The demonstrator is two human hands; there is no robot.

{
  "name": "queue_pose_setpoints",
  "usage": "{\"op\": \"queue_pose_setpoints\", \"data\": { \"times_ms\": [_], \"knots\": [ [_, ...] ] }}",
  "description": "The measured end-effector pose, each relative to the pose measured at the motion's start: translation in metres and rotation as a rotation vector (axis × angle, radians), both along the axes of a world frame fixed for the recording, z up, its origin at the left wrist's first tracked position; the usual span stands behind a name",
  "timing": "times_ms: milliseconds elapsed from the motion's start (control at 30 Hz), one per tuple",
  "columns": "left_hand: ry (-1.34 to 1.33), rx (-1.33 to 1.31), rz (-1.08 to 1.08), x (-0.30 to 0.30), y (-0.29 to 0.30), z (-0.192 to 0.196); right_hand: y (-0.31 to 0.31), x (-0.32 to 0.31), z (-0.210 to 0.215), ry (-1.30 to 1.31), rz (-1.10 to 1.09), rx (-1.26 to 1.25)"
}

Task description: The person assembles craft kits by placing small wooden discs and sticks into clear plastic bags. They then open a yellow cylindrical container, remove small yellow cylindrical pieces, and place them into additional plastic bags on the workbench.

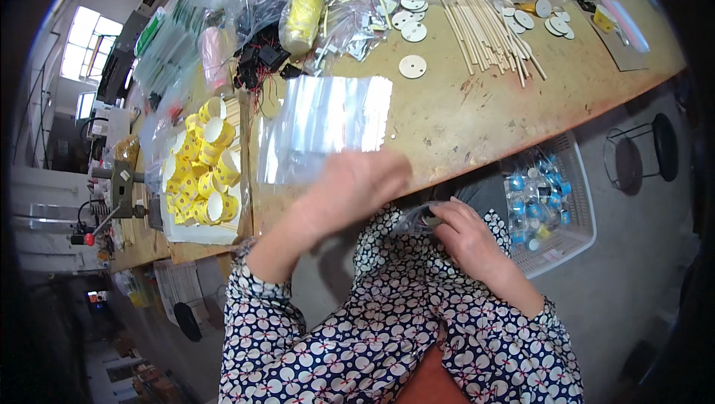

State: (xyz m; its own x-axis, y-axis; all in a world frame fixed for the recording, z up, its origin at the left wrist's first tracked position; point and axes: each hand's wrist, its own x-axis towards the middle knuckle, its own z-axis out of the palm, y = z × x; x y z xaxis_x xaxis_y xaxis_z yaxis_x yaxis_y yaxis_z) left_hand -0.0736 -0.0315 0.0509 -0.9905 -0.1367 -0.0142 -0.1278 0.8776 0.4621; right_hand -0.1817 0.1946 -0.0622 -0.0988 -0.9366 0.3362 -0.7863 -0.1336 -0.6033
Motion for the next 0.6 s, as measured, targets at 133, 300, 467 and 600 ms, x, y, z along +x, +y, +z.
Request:
{"op": "queue_pose_setpoints", "data": {
  "times_ms": [133, 300, 467, 600],
  "knots": [
    [0.386, -0.219, 0.275, -0.059, -0.089, -0.015, 0.004, 0.002, -0.002, -0.072, -0.078, -0.044],
    [0.507, -0.716, 0.261, -0.114, -0.154, -0.045, 0.010, -0.002, -0.009, -0.018, -0.123, -0.087],
    [0.616, -0.269, 0.328, -0.120, -0.182, -0.048, 0.016, -0.006, -0.015, -0.066, -0.170, -0.078],
    [0.554, 0.842, 0.486, -0.096, -0.163, -0.022, 0.015, -0.009, -0.008, -0.207, -0.172, -0.091]
  ]
}}
